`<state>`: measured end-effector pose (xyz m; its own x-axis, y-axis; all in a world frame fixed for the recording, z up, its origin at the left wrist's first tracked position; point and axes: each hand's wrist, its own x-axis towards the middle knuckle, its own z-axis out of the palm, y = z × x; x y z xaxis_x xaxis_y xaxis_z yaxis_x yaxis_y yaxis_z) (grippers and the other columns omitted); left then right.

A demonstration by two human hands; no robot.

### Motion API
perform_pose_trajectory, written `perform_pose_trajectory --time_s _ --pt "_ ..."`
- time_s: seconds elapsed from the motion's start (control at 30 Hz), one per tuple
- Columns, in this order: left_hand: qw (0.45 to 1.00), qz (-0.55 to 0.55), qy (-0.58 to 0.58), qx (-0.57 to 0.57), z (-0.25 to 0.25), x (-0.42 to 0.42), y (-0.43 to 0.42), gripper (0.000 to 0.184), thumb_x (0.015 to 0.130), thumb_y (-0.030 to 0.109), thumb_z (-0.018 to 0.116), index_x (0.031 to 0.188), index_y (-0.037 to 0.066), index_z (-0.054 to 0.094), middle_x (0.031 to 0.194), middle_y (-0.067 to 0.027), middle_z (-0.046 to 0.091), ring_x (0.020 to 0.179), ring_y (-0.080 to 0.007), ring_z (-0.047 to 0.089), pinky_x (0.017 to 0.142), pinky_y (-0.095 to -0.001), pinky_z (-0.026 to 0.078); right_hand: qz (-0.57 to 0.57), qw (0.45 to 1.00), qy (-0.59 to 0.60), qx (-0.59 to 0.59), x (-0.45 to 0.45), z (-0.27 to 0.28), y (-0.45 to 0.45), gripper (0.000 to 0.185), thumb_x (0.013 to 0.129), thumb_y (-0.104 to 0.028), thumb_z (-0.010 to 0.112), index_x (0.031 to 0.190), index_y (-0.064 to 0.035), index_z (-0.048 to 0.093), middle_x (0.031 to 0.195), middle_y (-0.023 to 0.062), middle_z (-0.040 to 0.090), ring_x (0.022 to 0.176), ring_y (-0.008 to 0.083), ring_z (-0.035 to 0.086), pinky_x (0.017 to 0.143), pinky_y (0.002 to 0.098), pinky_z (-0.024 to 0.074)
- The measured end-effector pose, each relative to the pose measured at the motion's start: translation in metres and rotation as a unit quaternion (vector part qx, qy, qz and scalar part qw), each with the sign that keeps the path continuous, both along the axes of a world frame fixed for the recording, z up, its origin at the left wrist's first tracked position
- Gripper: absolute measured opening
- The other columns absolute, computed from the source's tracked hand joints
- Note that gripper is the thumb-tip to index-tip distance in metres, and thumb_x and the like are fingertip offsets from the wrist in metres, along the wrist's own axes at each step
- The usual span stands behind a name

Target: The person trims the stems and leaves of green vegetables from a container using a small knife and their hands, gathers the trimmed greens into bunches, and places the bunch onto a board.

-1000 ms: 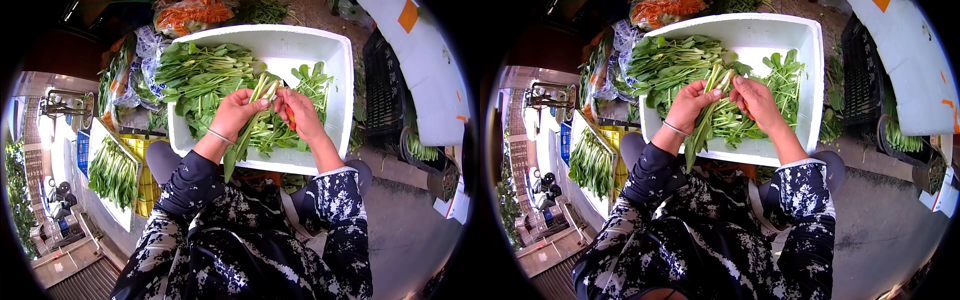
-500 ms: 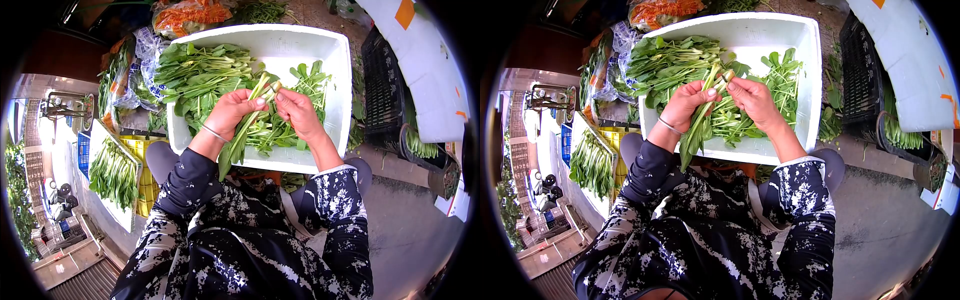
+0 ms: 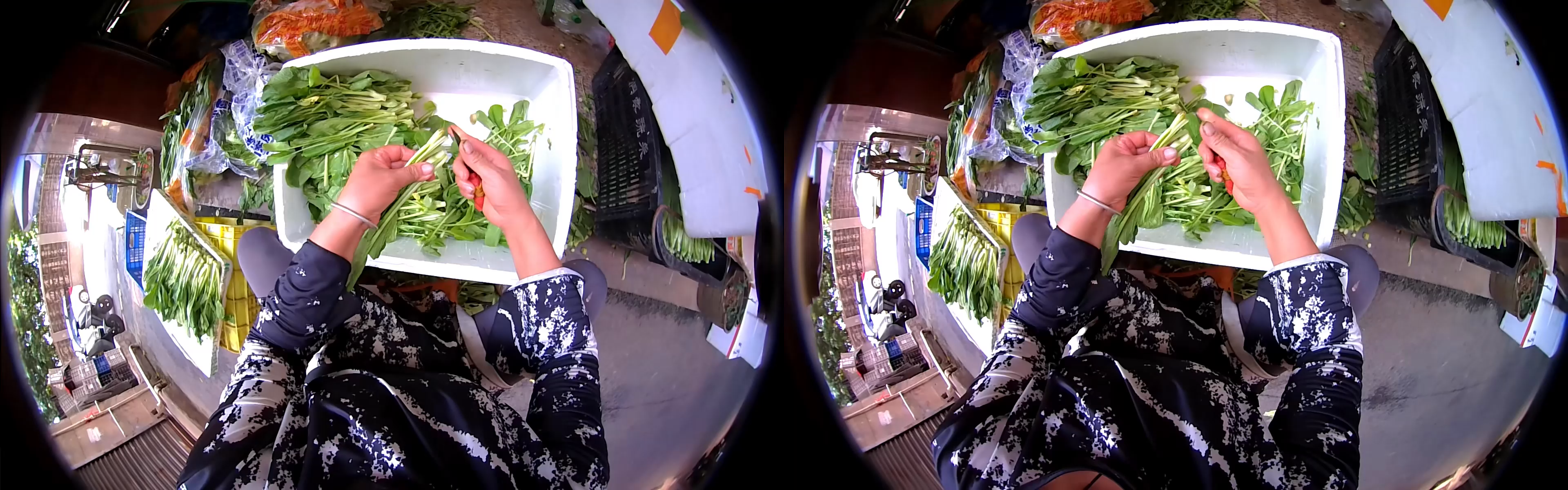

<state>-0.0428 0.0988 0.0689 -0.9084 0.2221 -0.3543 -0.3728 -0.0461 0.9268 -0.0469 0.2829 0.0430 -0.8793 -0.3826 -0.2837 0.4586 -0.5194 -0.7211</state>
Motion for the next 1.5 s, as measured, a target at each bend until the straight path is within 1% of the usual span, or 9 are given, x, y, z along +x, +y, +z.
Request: perform_pose_trajectory --time_s 0.17,0.43,0.53,0.7,0.87,1.1,1.3,1.4,1.5 --pt "0.995 -0.006 0.015 -0.096 -0.017 -0.001 -0.001 0.013 0.077 0.005 0.066 0.086 -0.003 0.06 0.077 -0.0043 0.063 0.068 -0.0081 0.057 0.064 -0.0192 0.046 0.068 0.987 0.133 0.067 0.004 0.002 -0.006 0.043 0.09 -0.024 0.05 0.124 0.0011 0.044 0.062 -0.0044 0.038 0.054 0.0041 0.033 0.046 0.0176 0.0279" --pt "0.996 -0.016 0.026 -0.083 -0.006 -0.001 0.0 0.014 0.074 0.006 0.068 0.083 -0.002 0.061 0.073 -0.0033 0.063 0.064 -0.0066 0.055 0.059 -0.0188 0.044 0.063 0.986 0.13 0.088 -0.001 0.0 0.0 0.034 0.088 -0.019 0.055 0.117 -0.0016 0.053 0.061 -0.0071 0.038 0.05 0.0029 0.031 0.045 0.0172 0.0255" --pt "0.998 -0.021 0.008 -0.056 -0.005 -0.001 -0.004 0.014 0.075 0.005 0.068 0.085 -0.002 0.061 0.076 -0.0043 0.063 0.067 -0.0079 0.057 0.062 -0.0192 0.046 0.031 0.953 0.172 0.247 -0.007 -0.006 0.006 0.035 0.088 -0.018 0.055 0.119 -0.0036 0.052 0.062 -0.0075 0.037 0.049 0.0026 0.03 0.044 0.0165 0.0245" --pt "0.994 -0.029 -0.013 0.106 0.002 0.005 -0.009 0.016 0.075 0.004 0.067 0.088 -0.001 0.061 0.08 -0.0058 0.064 0.069 -0.0124 0.06 0.066 -0.0231 0.049 -0.175 0.963 -0.039 0.204 -0.013 -0.007 0.006 0.037 0.087 -0.018 0.054 0.124 -0.0136 0.049 0.06 -0.0055 0.041 0.047 0.0032 0.034 0.04 0.017 0.0261" --pt "0.984 -0.053 0.0 0.172 0.004 0.01 -0.012 0.019 0.076 0.011 0.067 0.093 0.003 0.06 0.081 -0.0062 0.063 0.07 -0.0135 0.059 0.067 -0.025 0.048 -0.108 0.973 -0.008 0.203 -0.015 -0.015 0.01 0.044 0.089 -0.021 0.052 0.13 -0.0149 0.04 0.061 -0.0021 0.046 0.046 0.0036 0.037 0.039 0.0172 0.0274" --pt "0.972 -0.07 -0.013 0.226 0.004 0.012 -0.019 0.025 0.078 0.022 0.065 0.094 0.005 0.057 0.081 -0.0066 0.059 0.067 -0.0185 0.059 0.064 -0.0267 0.047 -0.099 0.969 -0.06 0.216 -0.013 -0.01 0.006 0.034 0.087 -0.033 0.052 0.109 -0.007 0.057 0.061 -0.0027 0.047 0.047 0.0034 0.037 0.041 0.0181 0.0264" --pt "0.964 -0.068 -0.083 0.244 -0.017 0.014 -0.042 0.03 0.084 0.025 0.058 0.107 0.007 0.05 0.079 -0.0034 0.053 0.055 -0.012 0.05 0.052 -0.0238 0.042 -0.072 0.975 -0.034 0.205 -0.011 -0.013 0.007 0.036 0.087 -0.035 0.052 0.106 -0.0059 0.059 0.061 -0.0032 0.046 0.048 0.003 0.037 0.04 0.0181 0.0274" --pt "0.982 -0.073 -0.157 0.071 -0.038 0.0 -0.08 0.037 0.084 0.03 0.058 0.111 0.007 0.049 0.07 0.0014 0.05 0.048 -0.0066 0.037 0.047 -0.0218 0.033 -0.072 0.974 -0.017 0.213 -0.01 -0.011 0.007 0.036 0.087 -0.035 0.052 0.106 -0.0057 0.059 0.061 -0.003 0.045 0.048 0.0029 0.036 0.04 0.0175 0.0268" --pt "0.907 -0.014 0.127 -0.401 -0.056 -0.034 -0.101 0.028 0.079 0.03 0.063 0.092 0.005 0.061 0.066 -0.0041 0.059 0.057 -0.0165 0.055 0.055 -0.0295 0.045 -0.063 0.973 0.003 0.22 -0.01 -0.014 0.004 0.037 0.087 -0.037 0.052 0.105 -0.0053 0.06 0.061 -0.0029 0.045 0.047 0.0028 0.035 0.04 0.0175 0.0263"
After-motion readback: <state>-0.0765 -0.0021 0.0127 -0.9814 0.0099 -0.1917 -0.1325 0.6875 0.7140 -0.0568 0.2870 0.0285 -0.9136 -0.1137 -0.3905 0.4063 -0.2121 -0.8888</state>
